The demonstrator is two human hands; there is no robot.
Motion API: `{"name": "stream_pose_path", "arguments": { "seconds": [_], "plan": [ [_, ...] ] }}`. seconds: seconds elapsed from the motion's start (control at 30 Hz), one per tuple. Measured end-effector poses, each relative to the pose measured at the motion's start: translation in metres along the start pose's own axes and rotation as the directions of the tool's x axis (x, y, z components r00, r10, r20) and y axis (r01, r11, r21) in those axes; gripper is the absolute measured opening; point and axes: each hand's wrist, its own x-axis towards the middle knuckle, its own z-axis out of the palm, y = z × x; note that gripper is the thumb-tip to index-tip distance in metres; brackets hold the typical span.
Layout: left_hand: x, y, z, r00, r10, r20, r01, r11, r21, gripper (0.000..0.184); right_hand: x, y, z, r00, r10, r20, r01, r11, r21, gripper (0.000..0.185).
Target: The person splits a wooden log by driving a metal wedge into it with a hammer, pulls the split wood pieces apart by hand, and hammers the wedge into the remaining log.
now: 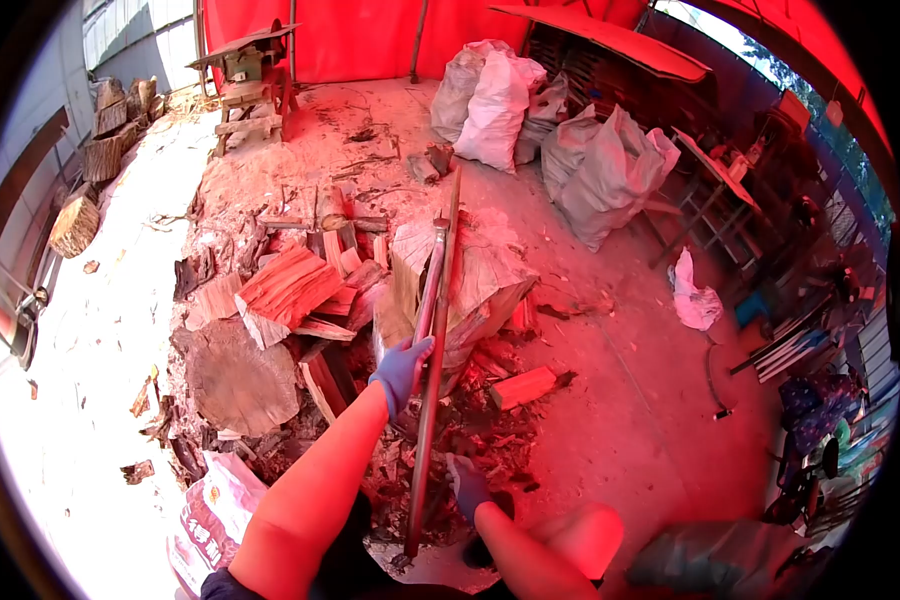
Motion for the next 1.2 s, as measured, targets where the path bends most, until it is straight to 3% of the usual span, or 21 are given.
{"name": "stream_pose_path", "arguments": {
  "seconds": [0.03,0.07,0.1,0.13,0.17,0.23,0.3,0.37,0.43,0.47,0.6,0.7,0.77,0.9,0.97,1.0,1.03,1.1,1.13,1.2],
  "plan": [
    [0.01,-0.004,-0.006,0.997,0.072,0.0,-0.072,0.991,0.113,0.04,-0.026,-0.063,0.019,0.975,0.185,0.122,-0.218,0.9,0.378,0.034],
    [0.015,-0.003,-0.007,0.989,0.148,0.009,-0.146,0.964,0.224,0.044,-0.043,-0.085,0.029,0.976,0.173,0.13,-0.21,0.9,0.382,0.034],
    [0.014,0.002,-0.002,0.986,0.163,0.014,-0.162,0.959,0.233,0.044,-0.055,-0.102,0.041,0.972,-0.01,0.234,-0.051,0.966,0.252,0.033],
    [0.012,0.006,0.004,0.937,0.344,-0.065,-0.253,0.793,0.555,0.047,-0.059,-0.111,0.052,0.92,-0.174,0.35,0.134,0.982,0.137,0.032],
    [0.012,0.009,0.009,0.846,0.528,-0.078,-0.254,0.527,0.811,0.051,-0.061,-0.102,0.065,0.909,-0.272,0.317,0.226,0.958,0.174,0.031],
    [0.011,0.018,0.017,0.856,0.512,-0.068,-0.221,0.483,0.847,0.057,-0.038,-0.072,0.072,0.95,-0.133,0.282,0.131,0.991,0.026,0.027],
    [0.0,0.04,0.034,0.945,0.266,-0.192,0.036,0.498,0.866,0.058,-0.027,-0.053,0.075,0.953,-0.21,0.217,0.222,0.975,-0.031,0.025],
    [0.002,0.04,0.033,0.943,0.302,-0.14,-0.002,0.426,0.905,0.06,-0.032,-0.067,0.072,0.952,-0.264,0.158,0.28,0.955,-0.096,0.023],
    [0.006,0.048,0.034,0.955,0.285,-0.076,0.007,0.235,0.972,0.058,-0.068,-0.125,0.068,0.96,0.092,0.263,-0.124,0.987,0.106,0.02],
    [0.008,0.051,0.034,0.973,0.227,-0.049,0.002,0.203,0.979,0.058,-0.067,-0.123,0.067,0.959,0.041,0.279,-0.085,0.985,0.148,0.018],
    [0.0,0.057,0.038,0.969,0.245,-0.02,-0.037,0.226,0.973,0.053,-0.061,-0.124,0.056,0.956,0.011,0.295,-0.046,0.993,0.112,0.015],
    [0.01,0.035,0.037,0.956,0.293,-0.017,-0.058,0.244,0.968,0.051,-0.048,-0.127,0.033,0.94,0.083,0.332,-0.102,0.994,0.042,0.014],
    [0.006,0.031,0.042,0.953,0.302,-0.03,-0.06,0.284,0.957,0.052,-0.052,-0.133,0.018,0.915,0.114,0.388,-0.162,0.982,0.094,0.013],
    [0.009,0.019,0.056,0.935,0.352,-0.048,-0.098,0.387,0.917,0.05,-0.051,-0.145,0.002,0.92,0.116,0.375,-0.154,0.985,0.074,0.015],
    [0.013,0.013,0.057,0.923,0.377,-0.079,-0.125,0.485,0.865,0.045,-0.048,-0.144,0.005,0.917,0.126,0.379,-0.158,0.986,0.055,0.015],
    [0.014,0.009,0.054,0.942,0.315,-0.119,-0.1,0.599,0.794,0.045,-0.048,-0.141,0.005,0.921,0.138,0.365,-0.168,0.984,0.053,0.015],
    [0.026,-0.006,0.047,0.941,0.317,-0.12,-0.103,0.606,0.789,0.045,-0.048,-0.138,0.005,0.927,0.146,0.345,-0.174,0.983,0.052,0.015],
    [0.057,-0.042,0.03,0.921,0.37,-0.117,-0.257,0.807,0.532,0.043,-0.048,-0.131,0.006,0.944,0.134,0.301,-0.132,0.991,-0.028,0.014],
    [0.056,-0.04,0.032,0.921,0.371,-0.122,-0.259,0.815,0.518,0.043,-0.047,-0.132,0.005,0.937,0.134,0.322,-0.14,0.99,-0.004,0.016],
    [0.057,-0.034,0.038,0.989,0.144,-0.032,-0.142,0.988,0.053,0.024,-0.046,-0.135,0.004,0.93,0.134,0.343,-0.142,0.99,-0.001,0.018]
  ]
}}
